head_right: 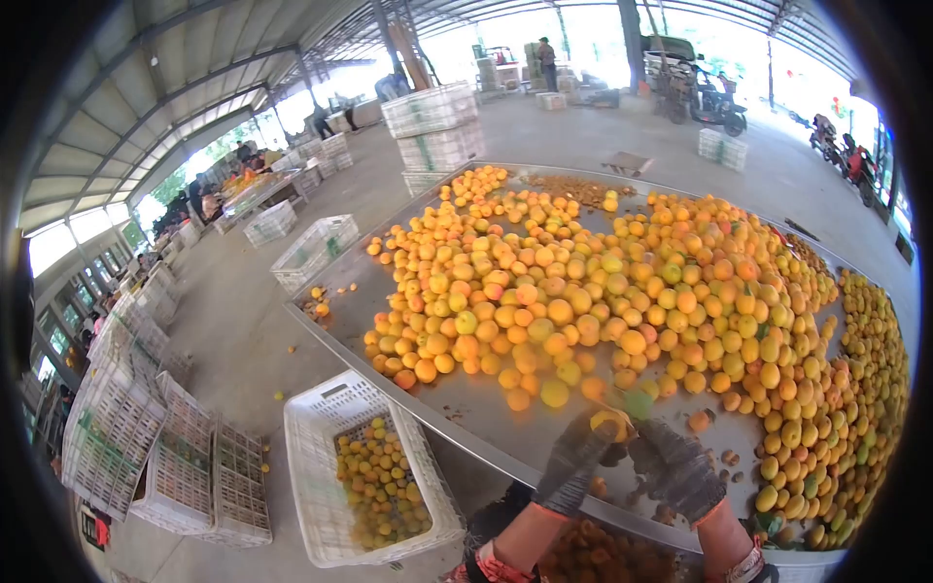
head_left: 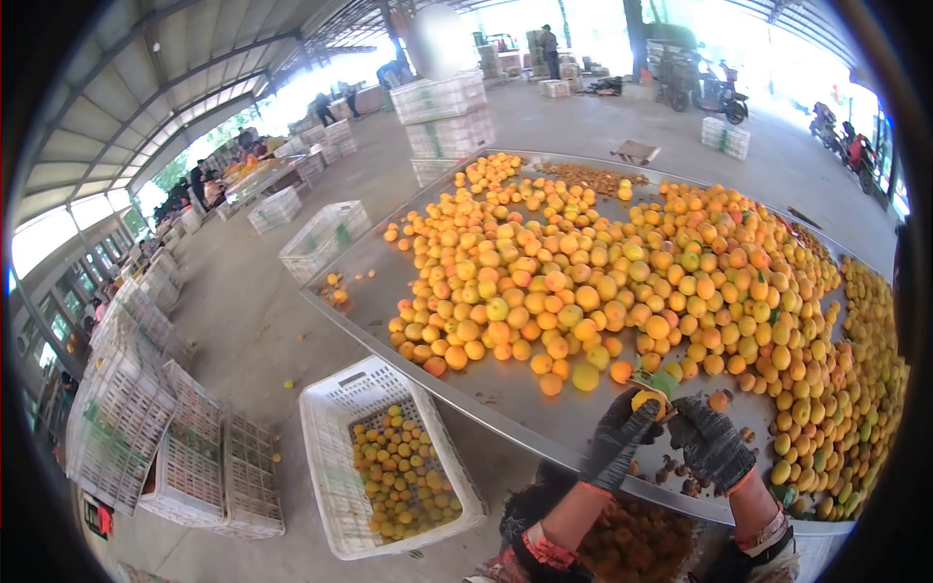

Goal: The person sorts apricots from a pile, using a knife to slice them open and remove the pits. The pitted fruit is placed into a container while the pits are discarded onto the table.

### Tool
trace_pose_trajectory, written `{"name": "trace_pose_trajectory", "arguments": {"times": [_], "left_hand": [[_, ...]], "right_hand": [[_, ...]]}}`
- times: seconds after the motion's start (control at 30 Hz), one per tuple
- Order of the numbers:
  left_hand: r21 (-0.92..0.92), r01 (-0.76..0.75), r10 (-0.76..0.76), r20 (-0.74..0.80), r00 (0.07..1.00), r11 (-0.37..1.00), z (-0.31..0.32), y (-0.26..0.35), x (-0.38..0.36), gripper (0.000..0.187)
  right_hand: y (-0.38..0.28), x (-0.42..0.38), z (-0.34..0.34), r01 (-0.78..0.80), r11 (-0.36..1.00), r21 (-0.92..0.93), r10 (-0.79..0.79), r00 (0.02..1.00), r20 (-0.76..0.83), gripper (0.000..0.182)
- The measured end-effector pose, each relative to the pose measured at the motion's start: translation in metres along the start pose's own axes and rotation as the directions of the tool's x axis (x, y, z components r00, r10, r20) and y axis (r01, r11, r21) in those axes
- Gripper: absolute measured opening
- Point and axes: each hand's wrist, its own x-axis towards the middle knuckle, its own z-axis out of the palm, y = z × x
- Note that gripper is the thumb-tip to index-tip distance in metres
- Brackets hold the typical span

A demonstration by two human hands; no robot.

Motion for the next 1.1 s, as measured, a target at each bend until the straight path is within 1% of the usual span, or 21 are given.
{"name": "trace_pose_trajectory", "arguments": {"times": [0.03, 0.07, 0.1, 0.13, 0.2, 0.23, 0.3, 0.33, 0.4, 0.43, 0.5, 0.53, 0.57, 0.6, 0.63, 0.77, 0.83, 0.87, 1.0, 1.07, 1.1], "left_hand": [[0.039, 0.071, -0.075, 0.092, 0.993, 0.997, -0.001, -0.002, -0.001, 0.035], [-0.004, 0.051, -0.050, 0.069, 0.996, 0.999, 0.001, -0.002, -0.005, 0.036], [0.028, 0.112, -0.113, 0.038, 0.993, 0.993, 0.004, 0.002, -0.006, 0.036], [-0.017, 0.092, -0.091, 0.065, 0.994, 0.996, 0.007, 0.001, -0.009, 0.036], [-0.021, 0.085, -0.085, 0.017, 0.996, 0.996, 0.015, -0.002, -0.015, 0.033], [-0.014, 0.119, -0.120, -0.021, 0.993, 0.993, 0.017, -0.005, -0.015, 0.032], [-0.081, 0.126, -0.128, -0.018, 0.992, 0.989, 0.018, -0.016, -0.014, 0.031], [-0.146, 0.113, -0.119, -0.034, 0.992, 0.983, 0.018, -0.019, -0.013, 0.031], [-0.140, 0.102, -0.111, -0.055, 0.992, 0.985, 0.022, -0.020, -0.013, 0.030], [-0.136, 0.079, -0.092, -0.089, 0.992, 0.988, 0.024, -0.017, -0.012, 0.030], [-0.068, 0.087, -0.090, -0.040, 0.995, 0.994, 0.023, -0.002, -0.014, 0.028], [0.014, 0.151, -0.151, 0.014, 0.988, 0.988, 0.016, 0.001, -0.014, 0.028], [0.101, 0.208, -0.214, 0.061, 0.975, 0.973, 0.011, 0.004, -0.013, 0.028], [0.229, 0.143, -0.164, 0.076, 0.983, 0.963, 0.010, 0.008, -0.011, 0.026], [0.233, 0.147, -0.172, 0.092, 0.981, 0.961, 0.011, 0.010, -0.010, 0.026], [0.289, 0.086, -0.119, 0.099, 0.988, 0.953, 0.019, -0.002, -0.016, 0.025], [0.194, 0.023, -0.011, -0.066, 0.998, 0.981, 0.021, -0.018, -0.013, 0.026], [0.264, -0.007, 0.028, -0.076, 0.997, 0.964, 0.015, -0.027, -0.009, 0.027], [0.065, 0.029, -0.021, -0.118, 0.993, 0.997, 0.026, -0.030, -0.008, 0.032], [0.023, 0.222, -0.214, -0.184, 0.959, 0.975, 0.030, -0.020, -0.012, 0.034], [0.021, 0.219, -0.211, -0.183, 0.960, 0.976, 0.029, -0.022, -0.009, 0.034]], "right_hand": [[-0.001, -0.004, -0.003, 0.119, 0.969, -0.216, -0.124, 0.992, -0.010, 0.031], [0.000, -0.012, -0.008, 0.199, 0.882, -0.427, -0.221, 0.975, -0.004, 0.029], [-0.002, -0.012, -0.013, 0.418, 0.631, -0.654, -0.467, 0.877, 0.111, 0.029], [-0.005, -0.015, -0.015, 0.560, 0.270, -0.784, -0.616, 0.726, 0.306, 0.028], [-0.017, -0.031, -0.003, 0.338, 0.659, -0.672, -0.395, 0.916, 0.073, 0.031], [-0.015, -0.033, 0.005, 0.313, 0.661, -0.682, -0.385, 0.922, 0.049, 0.031], [0.000, -0.035, 0.023, 0.288, 0.837, -0.465, -0.418, 0.886, -0.203, 0.036], [0.002, -0.036, 0.028, 0.275, 0.839, -0.469, -0.412, 0.885, -0.217, 0.036], [0.006, -0.039, 0.030, 0.244, 0.477, -0.844, -0.498, 0.867, -0.031, 0.038], [0.008, -0.040, 0.026, 0.220, 0.476, -0.852, -0.495, 0.867, -0.052, 0.038], [0.009, -0.040, 0.018, 0.334, 0.484, -0.809, -0.507, 0.860, 0.052, 0.038], [0.006, -0.040, 0.013, 0.249, 0.764, -0.595, -0.322, 0.947, -0.018, 0.039], [0.004, -0.040, 0.005, 0.237, 0.764, -0.600, -0.320, 0.947, -0.035, 0.039], [0.003, -0.041, -0.004, 0.338, 0.745, -0.575, -0.379, 0.924, 0.051, 0.041], [0.004, -0.042, -0.010, 0.435, 0.720, -0.541, -0.436, 0.890, 0.134, 0.043], [0.008, -0.040, 0.002, 0.312, 0.887, -0.341, -0.327, 0.945, 0.015, 0.045], [0.001, -0.042, 0.011, 0.196, 0.841, -0.504, -0.263, 0.963, -0.064, 0.043], [0.047, -0.035, 0.017, 0.345, 0.348, -0.872, -0.582, 0.809, 0.088, 0.040], [0.037, -0.032, 0.016, 0.264, 0.457, -0.849, -0.474, 0.880, 0.019, 0.040], [0.037, -0.025, 0.002, 0.483, 0.453, -0.750, -0.597, 0.788, 0.147, 0.037], [0.036, -0.021, -0.008, 0.485, 0.449, -0.751, -0.599, 0.787, 0.150, 0.037]]}}
